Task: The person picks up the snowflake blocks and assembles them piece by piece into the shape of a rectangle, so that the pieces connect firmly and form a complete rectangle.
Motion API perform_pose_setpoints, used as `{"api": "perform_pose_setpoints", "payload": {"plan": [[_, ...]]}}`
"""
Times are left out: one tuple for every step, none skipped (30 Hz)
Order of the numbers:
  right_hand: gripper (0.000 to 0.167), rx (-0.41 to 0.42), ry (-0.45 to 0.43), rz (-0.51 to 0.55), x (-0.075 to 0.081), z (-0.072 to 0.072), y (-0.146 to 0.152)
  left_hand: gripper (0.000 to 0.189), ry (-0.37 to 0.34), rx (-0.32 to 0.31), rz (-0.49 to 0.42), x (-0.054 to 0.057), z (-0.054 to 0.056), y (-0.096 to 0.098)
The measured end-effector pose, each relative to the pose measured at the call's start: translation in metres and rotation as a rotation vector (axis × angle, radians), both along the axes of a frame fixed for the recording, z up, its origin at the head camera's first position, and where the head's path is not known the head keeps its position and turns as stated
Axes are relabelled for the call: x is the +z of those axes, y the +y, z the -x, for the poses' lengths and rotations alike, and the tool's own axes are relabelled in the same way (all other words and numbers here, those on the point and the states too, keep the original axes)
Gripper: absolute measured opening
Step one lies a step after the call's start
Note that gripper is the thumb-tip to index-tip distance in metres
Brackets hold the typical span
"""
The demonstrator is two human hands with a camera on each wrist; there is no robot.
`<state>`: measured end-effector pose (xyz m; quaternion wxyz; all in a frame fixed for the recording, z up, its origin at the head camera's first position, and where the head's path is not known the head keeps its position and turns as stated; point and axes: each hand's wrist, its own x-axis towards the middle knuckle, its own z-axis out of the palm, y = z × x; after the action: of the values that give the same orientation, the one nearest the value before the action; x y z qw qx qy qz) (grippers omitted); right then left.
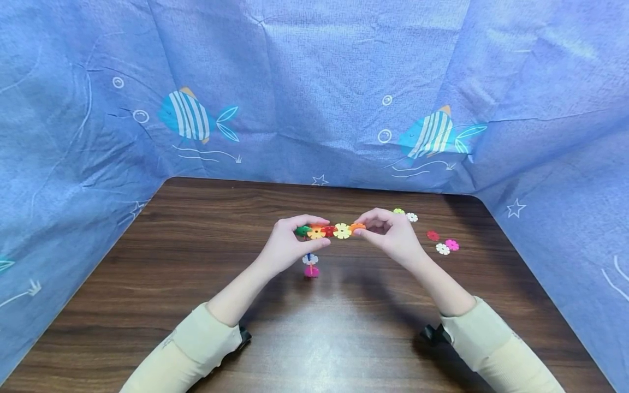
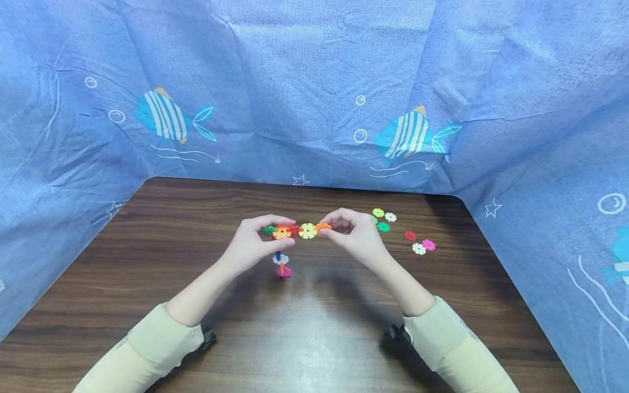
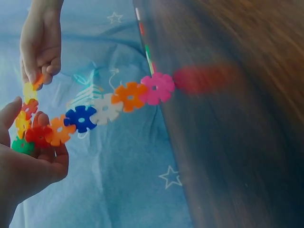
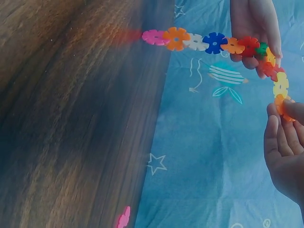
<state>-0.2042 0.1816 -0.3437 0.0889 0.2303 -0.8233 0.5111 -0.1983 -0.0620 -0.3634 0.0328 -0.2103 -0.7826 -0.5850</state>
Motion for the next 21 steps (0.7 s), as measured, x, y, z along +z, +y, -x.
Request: {"api": "perform_pose_setpoints", "payload": {"plan": [[0.016, -0.001, -0.003, 0.000, 0.001, -0.001, -0.001, 0.034, -0.006, 0.004, -0.001, 0.000, 0.000, 0.001], [0.016, 0.001, -0.007, 0.004, 0.002, -0.002, -0.002, 0.034, -0.012, 0.010, -0.004, 0.001, 0.000, 0.002], [0.015, 0.004, -0.006, 0.006, 0.005, -0.005, -0.004, 0.034, -0.018, 0.015, -0.006, 0.001, 0.000, 0.003], [0.015, 0.004, -0.008, 0.008, 0.008, -0.007, -0.005, 0.033, -0.023, 0.019, -0.010, 0.001, 0.000, 0.003], [0.015, 0.003, -0.008, 0.007, 0.011, -0.010, -0.007, 0.032, -0.028, 0.023, -0.013, 0.000, 0.000, 0.004], [0.015, -0.001, -0.007, 0.003, 0.014, -0.012, -0.009, 0.031, -0.035, 0.027, -0.017, 0.000, 0.000, 0.004], [0.015, -0.004, -0.003, -0.006, 0.016, -0.015, -0.011, 0.030, -0.041, 0.030, -0.022, 0.000, 0.000, 0.004], [0.015, -0.008, 0.002, -0.015, 0.019, -0.017, -0.013, 0.029, -0.047, 0.033, -0.027, 0.000, 0.000, 0.004], [0.014, -0.012, 0.004, -0.023, 0.021, -0.019, -0.014, 0.028, -0.050, 0.033, -0.034, 0.000, 0.000, 0.004], [0.014, -0.018, 0.004, -0.031, 0.022, -0.020, -0.015, 0.027, -0.052, 0.034, -0.038, 0.000, -0.001, 0.004], [0.015, -0.023, 0.008, -0.039, 0.024, -0.021, -0.016, 0.026, -0.054, 0.035, -0.041, 0.000, -0.001, 0.004], [0.015, -0.027, 0.010, -0.044, 0.024, -0.022, -0.017, 0.026, -0.052, 0.036, -0.042, 0.000, -0.001, 0.004], [0.014, -0.026, 0.012, -0.046, 0.025, -0.023, -0.017, 0.025, -0.050, 0.038, -0.043, 0.000, -0.001, 0.004], [0.014, -0.025, 0.011, -0.044, 0.026, -0.023, -0.018, 0.025, -0.049, 0.040, -0.042, 0.000, -0.001, 0.004], [0.014, -0.023, 0.009, -0.039, 0.026, -0.023, -0.018, 0.024, -0.049, 0.042, -0.042, 0.000, 0.000, 0.004], [0.014, -0.021, 0.009, -0.037, 0.026, -0.024, -0.018, 0.024, -0.050, 0.045, -0.040, 0.000, 0.000, 0.004], [0.014, -0.018, 0.007, -0.034, 0.027, -0.024, -0.018, 0.024, -0.050, 0.046, -0.041, 0.000, 0.000, 0.004], [0.013, -0.015, 0.003, -0.030, 0.027, -0.024, -0.019, 0.024, -0.052, 0.047, -0.042, 0.000, 0.000, 0.004], [0.013, -0.012, -0.002, -0.025, 0.028, -0.025, -0.019, 0.024, -0.054, 0.049, -0.042, 0.000, 0.000, 0.004], [0.013, -0.012, -0.007, -0.021, 0.028, -0.025, -0.019, 0.024, -0.060, 0.049, -0.045, 0.001, 0.000, 0.004], [0.013, -0.013, -0.011, -0.018, 0.028, -0.025, -0.019, 0.024, -0.066, 0.048, -0.049, 0.001, -0.001, 0.005]]}}
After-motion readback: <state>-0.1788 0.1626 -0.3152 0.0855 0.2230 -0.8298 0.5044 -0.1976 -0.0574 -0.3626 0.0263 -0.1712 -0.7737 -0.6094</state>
